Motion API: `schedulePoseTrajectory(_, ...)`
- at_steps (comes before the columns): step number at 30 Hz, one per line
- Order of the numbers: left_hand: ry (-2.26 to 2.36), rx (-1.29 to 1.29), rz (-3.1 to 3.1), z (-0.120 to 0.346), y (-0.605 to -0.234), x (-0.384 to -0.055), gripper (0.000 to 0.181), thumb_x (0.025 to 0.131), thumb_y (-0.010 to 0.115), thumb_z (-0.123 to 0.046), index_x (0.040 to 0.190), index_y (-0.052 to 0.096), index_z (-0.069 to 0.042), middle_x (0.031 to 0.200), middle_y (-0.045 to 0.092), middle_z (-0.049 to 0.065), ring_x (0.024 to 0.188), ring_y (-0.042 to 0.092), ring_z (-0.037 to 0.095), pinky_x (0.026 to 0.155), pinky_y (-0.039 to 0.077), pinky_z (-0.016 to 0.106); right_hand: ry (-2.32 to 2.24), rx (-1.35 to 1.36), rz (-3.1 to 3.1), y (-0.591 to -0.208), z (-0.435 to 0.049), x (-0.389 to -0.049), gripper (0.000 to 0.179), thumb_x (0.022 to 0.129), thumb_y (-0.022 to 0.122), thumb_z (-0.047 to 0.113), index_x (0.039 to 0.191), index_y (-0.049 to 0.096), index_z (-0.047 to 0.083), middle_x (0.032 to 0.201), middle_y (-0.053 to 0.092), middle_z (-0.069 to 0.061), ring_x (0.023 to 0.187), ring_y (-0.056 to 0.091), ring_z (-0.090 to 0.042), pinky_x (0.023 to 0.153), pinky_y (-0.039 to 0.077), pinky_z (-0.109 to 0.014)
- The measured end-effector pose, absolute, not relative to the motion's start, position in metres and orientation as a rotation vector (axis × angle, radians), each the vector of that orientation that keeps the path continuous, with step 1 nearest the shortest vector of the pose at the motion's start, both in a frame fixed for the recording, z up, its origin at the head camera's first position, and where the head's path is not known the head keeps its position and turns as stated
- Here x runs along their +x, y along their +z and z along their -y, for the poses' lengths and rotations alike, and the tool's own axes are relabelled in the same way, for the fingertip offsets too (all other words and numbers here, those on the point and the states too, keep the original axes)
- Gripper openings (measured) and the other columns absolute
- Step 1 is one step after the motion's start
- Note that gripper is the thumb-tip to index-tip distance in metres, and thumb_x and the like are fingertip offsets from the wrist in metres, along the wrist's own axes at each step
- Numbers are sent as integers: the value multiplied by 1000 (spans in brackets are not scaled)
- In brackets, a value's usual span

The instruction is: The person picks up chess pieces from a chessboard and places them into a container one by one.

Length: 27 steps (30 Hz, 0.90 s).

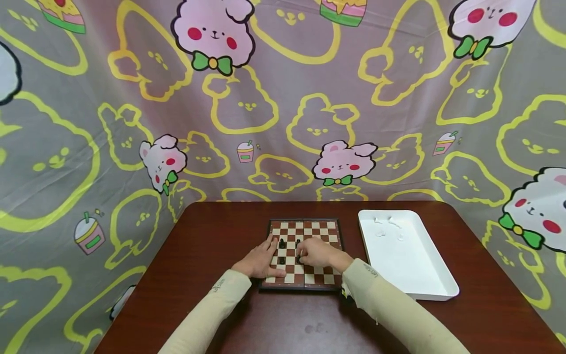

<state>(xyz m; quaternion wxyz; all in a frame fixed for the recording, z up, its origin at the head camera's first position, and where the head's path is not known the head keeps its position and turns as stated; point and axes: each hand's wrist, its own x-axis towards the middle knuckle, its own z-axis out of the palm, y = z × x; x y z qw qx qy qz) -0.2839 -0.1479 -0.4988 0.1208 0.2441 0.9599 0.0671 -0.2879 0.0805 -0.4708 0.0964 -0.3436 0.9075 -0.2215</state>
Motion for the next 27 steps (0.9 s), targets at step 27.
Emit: schedulePoseTrajectory(27, 199, 739, -2819, 149, -505, -285, 110, 79, 54, -72, 151, 11, -1, 156, 2, 20, 140, 19, 33, 107, 29, 44, -737, -851, -2776, -443, -147, -291, 13, 93, 59, 13, 101, 68, 7, 81, 62, 4, 57, 48, -10, 57, 42, -32)
